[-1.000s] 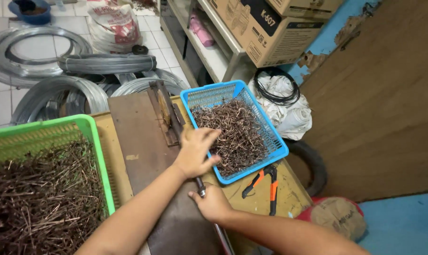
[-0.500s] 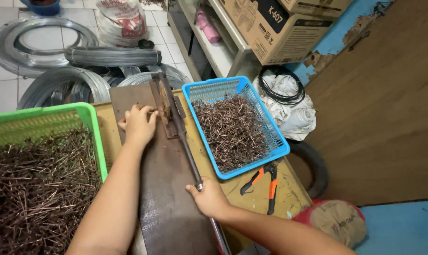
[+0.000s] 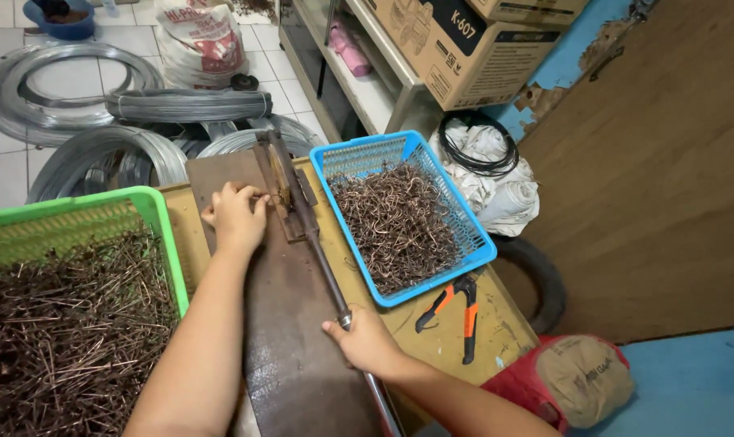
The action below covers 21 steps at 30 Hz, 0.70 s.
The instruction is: Manually bending small metal clips using a lever-operated jig on a workbench.
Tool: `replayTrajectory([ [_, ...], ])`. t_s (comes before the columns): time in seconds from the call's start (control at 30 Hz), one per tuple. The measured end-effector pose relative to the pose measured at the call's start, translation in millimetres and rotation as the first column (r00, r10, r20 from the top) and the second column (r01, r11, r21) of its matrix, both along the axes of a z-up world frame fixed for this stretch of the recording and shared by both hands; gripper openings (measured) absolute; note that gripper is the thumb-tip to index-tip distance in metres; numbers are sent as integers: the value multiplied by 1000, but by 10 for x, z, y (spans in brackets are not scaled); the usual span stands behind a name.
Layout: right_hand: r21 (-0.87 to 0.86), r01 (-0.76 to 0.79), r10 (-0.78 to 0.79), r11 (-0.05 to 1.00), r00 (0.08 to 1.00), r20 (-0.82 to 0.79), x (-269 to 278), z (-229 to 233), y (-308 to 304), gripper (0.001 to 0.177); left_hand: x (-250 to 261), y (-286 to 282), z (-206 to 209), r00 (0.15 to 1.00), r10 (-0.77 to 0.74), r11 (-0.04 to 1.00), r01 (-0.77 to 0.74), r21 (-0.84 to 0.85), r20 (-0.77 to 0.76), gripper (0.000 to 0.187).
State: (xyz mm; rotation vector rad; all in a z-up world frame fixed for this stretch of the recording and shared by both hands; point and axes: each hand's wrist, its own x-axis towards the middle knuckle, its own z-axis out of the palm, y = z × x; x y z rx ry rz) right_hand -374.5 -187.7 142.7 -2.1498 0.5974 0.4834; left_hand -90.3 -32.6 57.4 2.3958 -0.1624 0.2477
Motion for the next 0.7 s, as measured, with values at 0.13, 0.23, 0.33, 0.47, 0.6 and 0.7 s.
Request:
replayTrajectory([
  [0.13,-2,9,-9,1000,998,-60,29,-58,12,35,-75,3,142,993,-13,1000,10,-23,-114,19],
  [0.23,-110,4,5,994,997,81,14,-396,-101,33,-60,-33,29,999,-4,1000,3,-15,-44,18],
  [0.33,-108,17,-9,994,997,78,8,-377,-76,35,-80,-30,73,996,-2,1000,2,-2,-92,24],
  [0.47,-57,39,-35,998,997,63,10,-241,-35,33,-56,-27,57,997,-26,1000,25,-6,-67,21],
  [0.6,-112,10,0,994,995,95,-1,-217,-41,29,-9,-25,-7,998,-14,1000,13,-15,-62,20],
  [0.7,75,83,-83,994,997,-10,-17,139,21,48,-21,-1,63,992,-23,1000,21,-19,-127,20],
])
